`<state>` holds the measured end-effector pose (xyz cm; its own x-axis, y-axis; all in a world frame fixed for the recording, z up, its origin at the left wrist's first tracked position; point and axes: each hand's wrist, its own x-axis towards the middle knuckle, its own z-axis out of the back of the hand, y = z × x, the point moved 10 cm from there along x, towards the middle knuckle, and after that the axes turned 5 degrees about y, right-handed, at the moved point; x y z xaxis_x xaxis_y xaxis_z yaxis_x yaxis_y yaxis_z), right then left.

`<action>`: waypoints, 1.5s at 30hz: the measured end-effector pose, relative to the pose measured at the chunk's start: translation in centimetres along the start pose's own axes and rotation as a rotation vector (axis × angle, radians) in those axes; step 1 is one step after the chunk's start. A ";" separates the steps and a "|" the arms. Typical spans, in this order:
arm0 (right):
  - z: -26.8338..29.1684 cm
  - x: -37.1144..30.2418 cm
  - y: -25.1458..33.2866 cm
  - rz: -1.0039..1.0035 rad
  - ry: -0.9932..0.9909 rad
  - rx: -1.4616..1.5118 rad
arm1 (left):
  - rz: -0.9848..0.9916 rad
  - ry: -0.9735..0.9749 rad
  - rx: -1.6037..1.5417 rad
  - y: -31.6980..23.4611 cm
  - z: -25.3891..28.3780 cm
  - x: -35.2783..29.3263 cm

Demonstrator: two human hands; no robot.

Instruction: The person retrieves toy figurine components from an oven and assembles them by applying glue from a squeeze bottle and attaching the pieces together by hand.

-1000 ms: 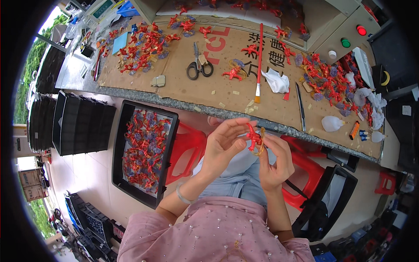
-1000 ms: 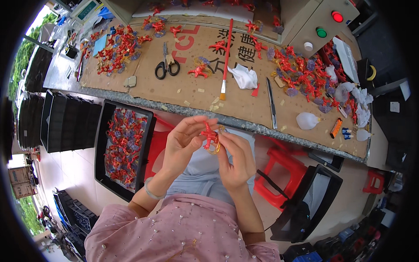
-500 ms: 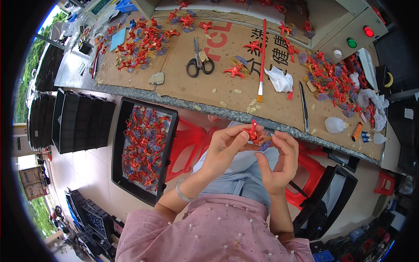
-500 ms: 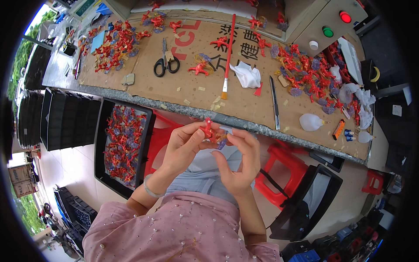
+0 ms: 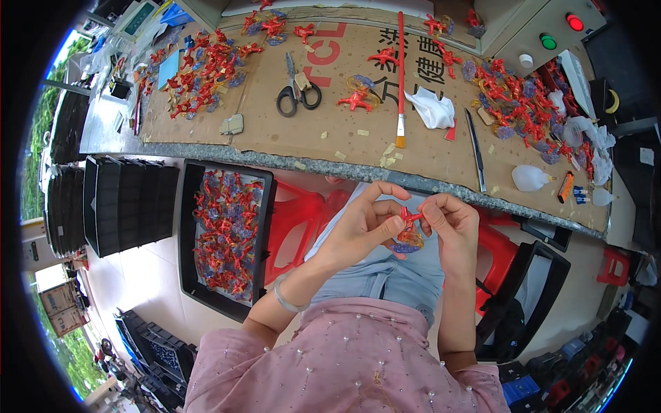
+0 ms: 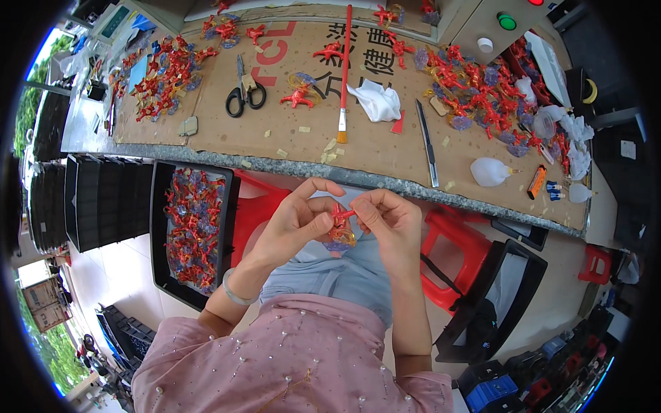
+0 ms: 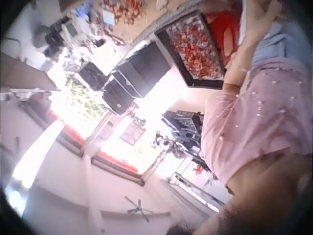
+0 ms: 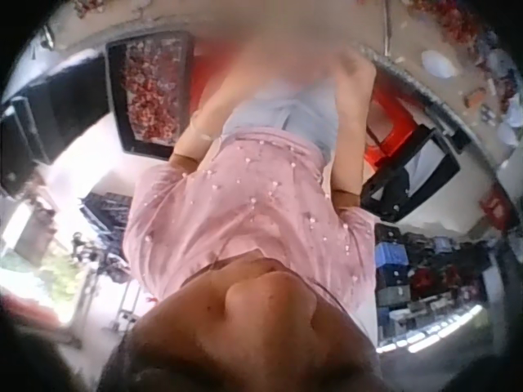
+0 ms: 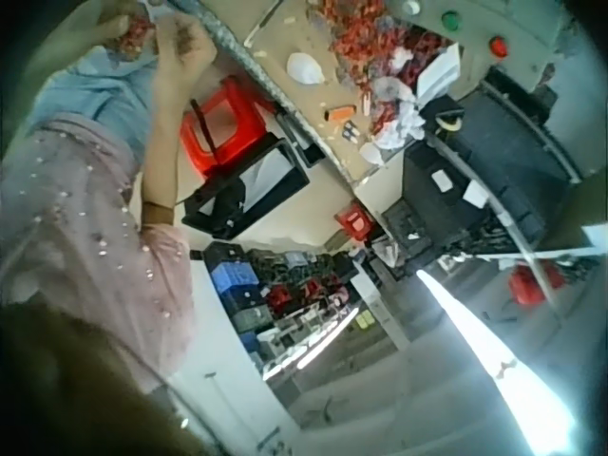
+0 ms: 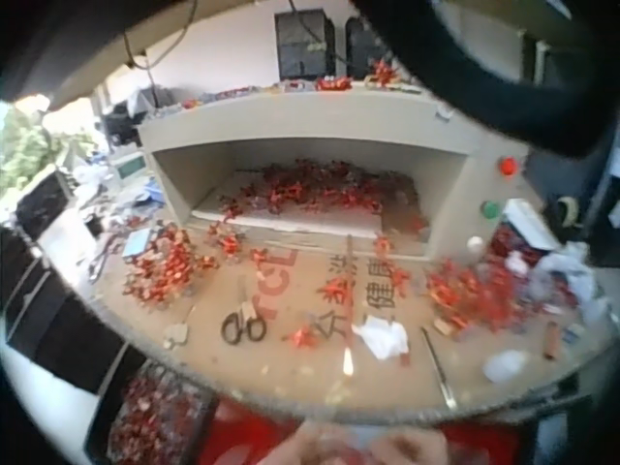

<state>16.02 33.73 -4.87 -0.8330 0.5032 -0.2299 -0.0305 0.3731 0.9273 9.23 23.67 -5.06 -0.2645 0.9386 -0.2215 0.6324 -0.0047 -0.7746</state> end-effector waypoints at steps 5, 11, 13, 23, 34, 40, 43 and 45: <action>-0.3 -0.1 -1.1 -0.084 0.051 0.019 | -0.029 0.091 -0.015 0.5 -0.3 0.0; -1.2 -0.1 -2.2 -0.211 0.136 0.279 | -0.055 0.142 -0.177 0.4 -1.5 0.1; -1.2 0.0 -2.7 -0.247 0.140 0.338 | -0.076 0.167 -0.222 0.6 -1.6 0.2; -1.6 -0.5 -3.3 -0.275 0.109 0.497 | -0.040 0.204 -0.357 2.3 -1.7 0.5; 1.5 -1.7 0.7 -0.014 -0.133 0.150 | -0.091 0.315 -0.874 2.5 -2.2 0.9; 1.6 -2.4 2.4 0.093 -0.069 0.040 | -0.105 0.337 -0.510 1.1 -3.7 1.2; 1.2 -2.5 2.8 0.112 -0.069 0.009 | -0.237 0.073 0.015 0.0 -1.9 1.1; 1.3 -2.5 2.6 0.075 -0.060 -0.107 | -0.240 -0.009 0.222 -0.3 -1.4 1.0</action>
<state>18.80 34.46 -2.28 -0.8006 0.5736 -0.1732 -0.0311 0.2490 0.9680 9.74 25.10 -4.23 -0.3937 0.9190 -0.0218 0.3778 0.1402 -0.9152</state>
